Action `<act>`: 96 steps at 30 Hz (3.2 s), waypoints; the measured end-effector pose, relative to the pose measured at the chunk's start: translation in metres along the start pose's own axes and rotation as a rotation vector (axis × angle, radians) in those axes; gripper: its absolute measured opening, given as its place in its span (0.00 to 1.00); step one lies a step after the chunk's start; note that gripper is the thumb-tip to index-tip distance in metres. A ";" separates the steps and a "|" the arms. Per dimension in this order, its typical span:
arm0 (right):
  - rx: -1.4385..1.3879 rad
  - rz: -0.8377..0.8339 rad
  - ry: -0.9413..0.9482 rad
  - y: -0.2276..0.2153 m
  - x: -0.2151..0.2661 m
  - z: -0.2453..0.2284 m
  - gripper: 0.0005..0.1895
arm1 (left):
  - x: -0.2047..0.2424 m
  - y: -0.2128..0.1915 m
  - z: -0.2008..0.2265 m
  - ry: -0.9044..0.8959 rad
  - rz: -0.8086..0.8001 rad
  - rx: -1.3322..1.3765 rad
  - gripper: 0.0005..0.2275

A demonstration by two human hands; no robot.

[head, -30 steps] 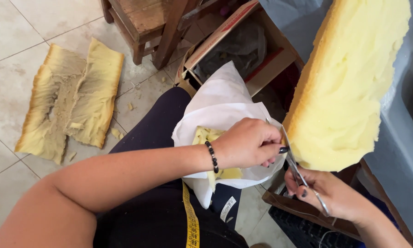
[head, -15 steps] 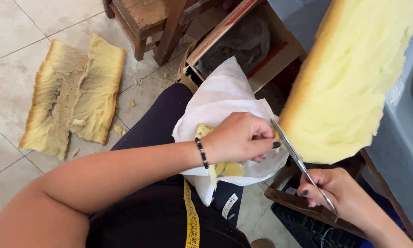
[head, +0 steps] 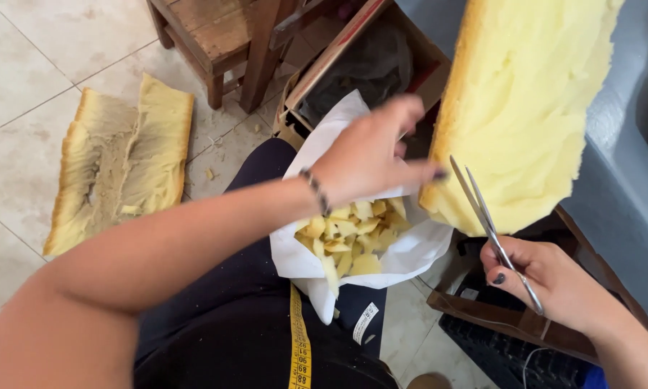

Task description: Cutting a large piece of yellow foam into small chunks using scissors and collecting them in a bag.

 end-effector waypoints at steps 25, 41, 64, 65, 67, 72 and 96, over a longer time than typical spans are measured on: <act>-1.269 0.544 -0.849 0.022 0.037 -0.045 0.51 | 0.089 -0.125 0.105 0.830 0.609 -0.858 0.10; -1.886 0.358 -0.320 0.126 -0.059 -0.106 0.08 | 0.216 -0.170 -0.073 0.098 1.203 -0.365 0.28; -0.094 0.426 -0.232 0.137 0.032 -0.050 0.40 | 0.185 -0.052 -0.130 -0.236 0.253 0.610 0.24; -0.072 0.363 -0.236 0.142 0.034 -0.051 0.40 | 0.192 -0.046 -0.145 -0.347 0.239 0.562 0.29; -0.085 0.299 -0.316 0.150 0.038 -0.061 0.40 | 0.194 -0.049 -0.129 -0.270 0.222 0.514 0.25; -0.007 0.175 -0.424 0.156 0.044 -0.074 0.41 | 0.189 -0.060 -0.099 0.016 0.165 0.492 0.18; 0.250 0.185 -0.291 0.146 0.004 -0.059 0.32 | 0.155 -0.050 -0.088 0.110 -0.291 0.344 0.21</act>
Point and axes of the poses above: each hand's wrist, its own x-axis away from the middle knuckle, its own y-axis out of the palm, z = x × y, the point moved 4 cm from there along -x, towards the middle knuckle, and after that the axes turned 3 degrees about z, right-handed, at the moved point
